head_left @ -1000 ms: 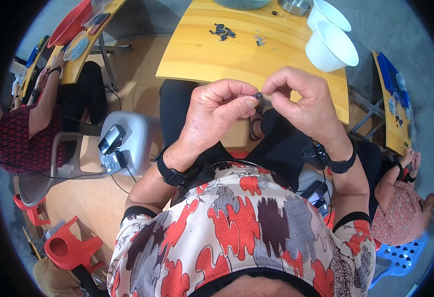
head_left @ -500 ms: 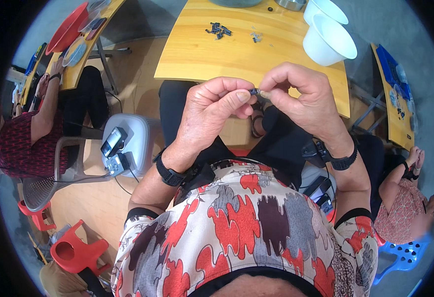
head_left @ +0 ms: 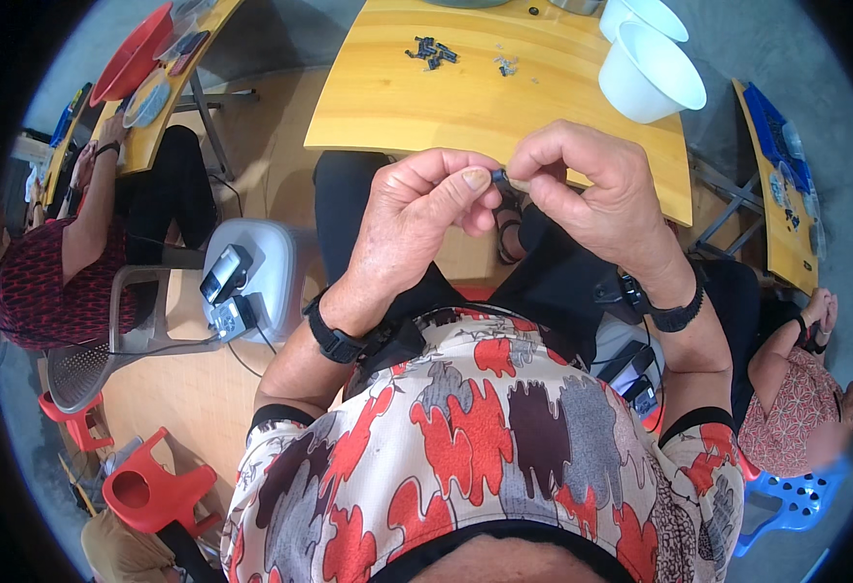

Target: Assembling small plastic and metal components at a workbench by inserting silver pins into black plastic sockets.

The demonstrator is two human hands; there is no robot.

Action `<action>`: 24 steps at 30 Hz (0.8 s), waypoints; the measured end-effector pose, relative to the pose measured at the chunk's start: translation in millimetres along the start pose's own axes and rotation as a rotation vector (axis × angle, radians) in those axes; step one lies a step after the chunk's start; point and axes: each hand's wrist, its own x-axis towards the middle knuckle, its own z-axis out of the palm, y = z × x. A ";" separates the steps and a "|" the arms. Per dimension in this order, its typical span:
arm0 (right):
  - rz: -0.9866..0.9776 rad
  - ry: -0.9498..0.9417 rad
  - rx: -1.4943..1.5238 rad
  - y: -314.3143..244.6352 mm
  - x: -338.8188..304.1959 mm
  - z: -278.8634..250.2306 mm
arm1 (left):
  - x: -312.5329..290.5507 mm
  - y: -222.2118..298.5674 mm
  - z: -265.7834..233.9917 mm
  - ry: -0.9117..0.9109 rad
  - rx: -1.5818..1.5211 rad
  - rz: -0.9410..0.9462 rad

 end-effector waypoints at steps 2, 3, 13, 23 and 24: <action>-0.001 0.006 -0.003 0.1 0.9 0.8 | -0.3 0.7 0.0 -0.009 -0.025 -0.025; -0.002 0.013 -0.007 0.1 1.3 1.2 | -0.2 0.6 -0.4 -0.008 -0.025 -0.025; 0.043 -0.008 -0.018 -3.8 4.6 1.9 | 1.0 -0.2 -1.5 -0.016 -0.052 -0.005; 0.050 -0.013 -0.031 -0.1 1.9 3.6 | 1.2 -4.1 -1.1 0.045 0.041 0.040; 0.041 -0.011 -0.043 -0.4 1.9 4.1 | 0.8 -3.9 -0.6 0.045 0.040 0.043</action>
